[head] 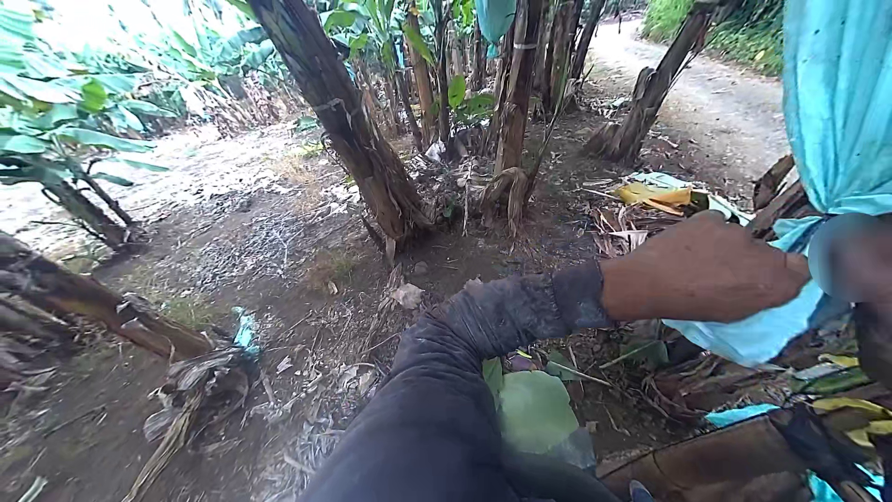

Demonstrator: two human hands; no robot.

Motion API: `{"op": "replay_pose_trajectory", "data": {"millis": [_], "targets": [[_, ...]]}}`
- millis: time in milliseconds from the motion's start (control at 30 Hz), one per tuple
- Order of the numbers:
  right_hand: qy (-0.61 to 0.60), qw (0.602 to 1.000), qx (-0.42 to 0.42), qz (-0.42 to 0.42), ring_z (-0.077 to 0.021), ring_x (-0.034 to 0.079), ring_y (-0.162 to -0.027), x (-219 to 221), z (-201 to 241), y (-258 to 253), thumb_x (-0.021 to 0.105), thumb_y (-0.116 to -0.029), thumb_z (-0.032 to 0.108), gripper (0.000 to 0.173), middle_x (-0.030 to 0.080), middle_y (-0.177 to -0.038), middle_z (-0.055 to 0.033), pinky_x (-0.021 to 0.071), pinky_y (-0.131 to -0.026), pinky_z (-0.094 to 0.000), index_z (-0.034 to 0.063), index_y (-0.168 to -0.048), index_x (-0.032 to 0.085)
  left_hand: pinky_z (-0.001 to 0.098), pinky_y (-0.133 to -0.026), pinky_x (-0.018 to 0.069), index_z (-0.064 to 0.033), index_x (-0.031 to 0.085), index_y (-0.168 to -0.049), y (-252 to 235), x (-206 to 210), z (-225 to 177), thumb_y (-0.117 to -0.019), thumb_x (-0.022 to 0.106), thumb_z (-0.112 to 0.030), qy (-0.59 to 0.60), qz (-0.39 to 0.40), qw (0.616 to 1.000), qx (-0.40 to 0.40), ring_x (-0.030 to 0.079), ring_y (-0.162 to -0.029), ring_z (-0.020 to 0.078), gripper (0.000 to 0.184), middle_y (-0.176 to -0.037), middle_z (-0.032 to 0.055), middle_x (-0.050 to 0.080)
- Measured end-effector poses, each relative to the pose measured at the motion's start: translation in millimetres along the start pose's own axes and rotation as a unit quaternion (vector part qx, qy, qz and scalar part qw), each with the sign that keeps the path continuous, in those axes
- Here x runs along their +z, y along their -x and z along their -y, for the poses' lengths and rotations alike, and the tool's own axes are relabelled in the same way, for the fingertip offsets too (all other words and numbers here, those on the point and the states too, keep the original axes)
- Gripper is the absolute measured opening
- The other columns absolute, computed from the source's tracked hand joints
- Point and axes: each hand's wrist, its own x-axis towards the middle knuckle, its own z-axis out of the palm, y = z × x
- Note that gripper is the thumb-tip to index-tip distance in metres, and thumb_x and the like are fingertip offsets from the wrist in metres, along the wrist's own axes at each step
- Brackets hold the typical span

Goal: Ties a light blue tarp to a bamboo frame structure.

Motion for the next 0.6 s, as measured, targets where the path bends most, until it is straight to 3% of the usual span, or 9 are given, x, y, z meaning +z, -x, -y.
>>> {"op": "replay_pose_trajectory", "data": {"millis": [100, 200, 300, 433, 500, 600], "targets": [[0.079, 0.995, -0.049, 0.018, -0.0121, 0.060, -0.099, 8, 4, 2, 0.061, -0.1016, 0.021, 0.029, 0.062, -0.109, -0.0126, 0.0511, -0.090, -0.0284, -0.0048, -0.110, 0.072, 0.0390, -0.069, 0.0495, -0.0094, 0.074, -0.103, -1, -14, -5, -0.0994, 0.056, -0.014, -0.043, -0.079, 0.995, 0.047, 0.067, -0.079, 0.0227, 0.019, -0.081, 0.0044, 0.070], [0.131, 0.990, -0.044, 0.028, -0.0188, 0.061, -0.098, 4, 6, 2, 0.060, -0.1006, 0.024, 0.034, 0.063, -0.106, -0.0187, 0.0509, -0.087, -0.0337, -0.0074, -0.103, 0.070, 0.0386, -0.076, 0.0493, -0.0110, 0.076, -0.104, -7, -18, 7, -0.0969, 0.062, -0.014, -0.049, -0.129, 0.988, 0.069, 0.068, -0.088, 0.0223, 0.017, -0.085, 0.0037, 0.072], [0.065, 0.998, -0.003, -0.002, -0.0114, 0.062, -0.092, 2, 3, 2, 0.067, -0.0974, 0.025, 0.029, 0.064, -0.102, -0.0099, 0.0536, -0.084, -0.0283, -0.0036, -0.098, 0.072, 0.0378, -0.081, 0.0507, -0.0115, 0.079, -0.107, -16, -11, 16, -0.0937, 0.066, -0.009, -0.030, -0.158, 0.983, 0.085, 0.068, -0.094, 0.0222, 0.018, -0.090, 0.0037, 0.073], [-0.039, 0.997, 0.061, 0.011, -0.0012, 0.065, -0.091, -7, 1, 1, 0.065, -0.0997, 0.027, 0.016, 0.068, -0.100, 0.0087, 0.0552, -0.084, -0.0219, 0.0122, -0.103, 0.070, 0.0373, -0.083, 0.0521, -0.0112, 0.077, -0.109, -28, -11, 14, -0.0971, 0.061, -0.009, -0.017, -0.113, 0.989, 0.089, 0.068, -0.097, 0.0232, 0.021, -0.091, 0.0043, 0.073], [-0.048, 0.994, 0.094, 0.017, -0.0002, 0.066, -0.087, -10, 13, 0, 0.061, -0.1015, 0.023, 0.015, 0.069, -0.096, 0.0088, 0.0566, -0.083, -0.0208, 0.0106, -0.105, 0.068, 0.0383, -0.083, 0.0523, -0.0096, 0.076, -0.112, -30, -15, 8, -0.0996, 0.057, -0.011, -0.031, -0.087, 0.992, 0.086, 0.069, -0.098, 0.0243, 0.023, -0.093, 0.0049, 0.075], [0.010, 0.991, 0.125, 0.039, -0.0043, 0.066, -0.084, -11, 32, -1, 0.061, -0.0979, 0.022, 0.023, 0.069, -0.096, -0.0004, 0.0576, -0.081, -0.0234, 0.0020, -0.108, 0.066, 0.0404, -0.078, 0.0500, -0.0055, 0.075, -0.105, -36, -15, 2, -0.0999, 0.054, -0.009, -0.048, -0.058, 0.992, 0.105, 0.068, -0.097, 0.0275, 0.022, -0.093, 0.0080, 0.073]]}}
